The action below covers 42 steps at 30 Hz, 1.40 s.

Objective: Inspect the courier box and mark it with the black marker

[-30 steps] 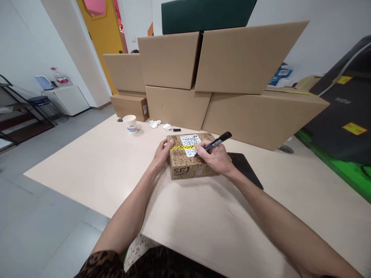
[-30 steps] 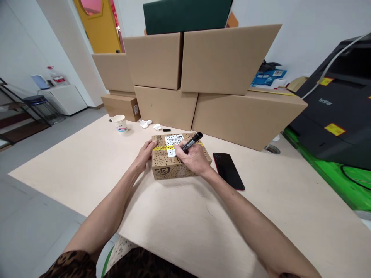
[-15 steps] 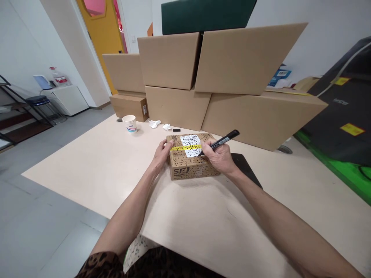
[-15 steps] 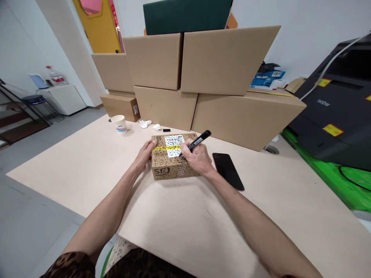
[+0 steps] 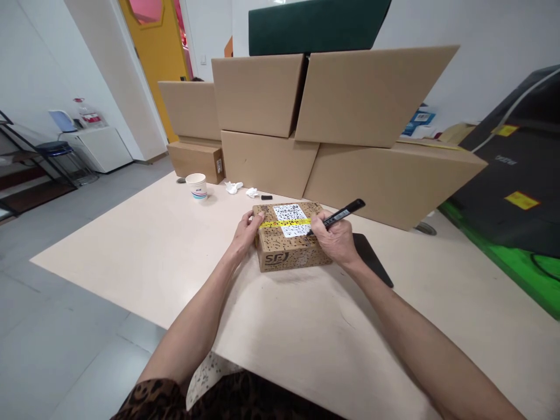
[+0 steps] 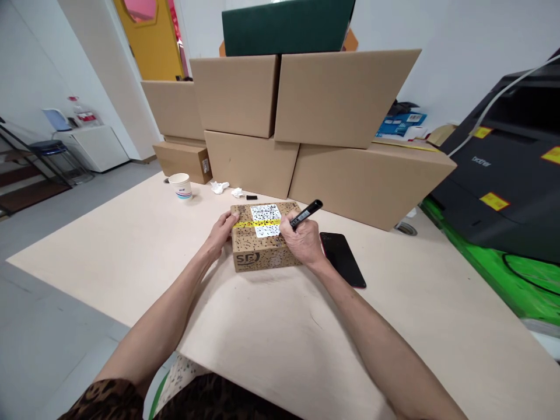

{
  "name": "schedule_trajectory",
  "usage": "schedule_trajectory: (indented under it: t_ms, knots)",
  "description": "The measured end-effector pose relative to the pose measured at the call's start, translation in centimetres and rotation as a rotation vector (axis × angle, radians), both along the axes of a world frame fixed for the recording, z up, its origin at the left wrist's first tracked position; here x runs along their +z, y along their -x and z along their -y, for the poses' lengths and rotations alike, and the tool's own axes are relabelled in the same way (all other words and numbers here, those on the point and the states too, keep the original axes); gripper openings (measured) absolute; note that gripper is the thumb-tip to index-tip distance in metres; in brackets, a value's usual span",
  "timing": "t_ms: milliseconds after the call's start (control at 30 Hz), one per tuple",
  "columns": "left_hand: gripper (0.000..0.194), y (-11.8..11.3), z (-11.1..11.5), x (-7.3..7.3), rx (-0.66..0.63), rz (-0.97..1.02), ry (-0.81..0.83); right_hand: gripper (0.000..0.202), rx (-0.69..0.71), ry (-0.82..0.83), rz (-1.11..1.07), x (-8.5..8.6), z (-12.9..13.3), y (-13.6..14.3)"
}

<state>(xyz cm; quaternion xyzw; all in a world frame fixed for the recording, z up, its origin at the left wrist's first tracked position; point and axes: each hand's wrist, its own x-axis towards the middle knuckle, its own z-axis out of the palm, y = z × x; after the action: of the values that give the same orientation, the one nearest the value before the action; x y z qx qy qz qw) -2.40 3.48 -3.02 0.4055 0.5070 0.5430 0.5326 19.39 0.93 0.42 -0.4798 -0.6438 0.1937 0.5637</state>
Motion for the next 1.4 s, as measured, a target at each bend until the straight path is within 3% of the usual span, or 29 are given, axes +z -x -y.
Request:
schedule_trajectory:
  t_ms: [400, 633, 900, 1100, 1267, 1400]
  knots:
    - [0.063, 0.0, -0.1, -0.1, -0.007, -0.011, 0.001, 0.045, 0.023, 0.045, -0.045, 0.6, 0.2, -1.5]
    - [0.060, 0.1, 0.0, 0.0, -0.008, -0.013, 0.008, 0.048, -0.082, -0.017, -0.197, 0.1, -0.1, -2.9]
    - [0.056, 0.2, -0.1, 0.2, -0.012, -0.022, -0.005, 0.048, -0.072, -0.058, -0.107, 0.6, 0.4, -2.5]
    - [0.056, 0.3, 0.0, 0.2, -0.008, -0.019, -0.012, 0.045, 0.015, 0.024, -0.015, 0.3, 0.0, -2.3]
    - [0.056, 0.2, 0.0, 0.3, -0.005, -0.026, -0.014, 0.049, -0.011, -0.012, -0.089, 0.4, -0.1, -2.4]
    - [0.056, 0.2, 0.0, 0.3, -0.006, -0.029, -0.014, 0.049, 0.080, 0.055, -0.004, 0.5, -0.1, -2.3]
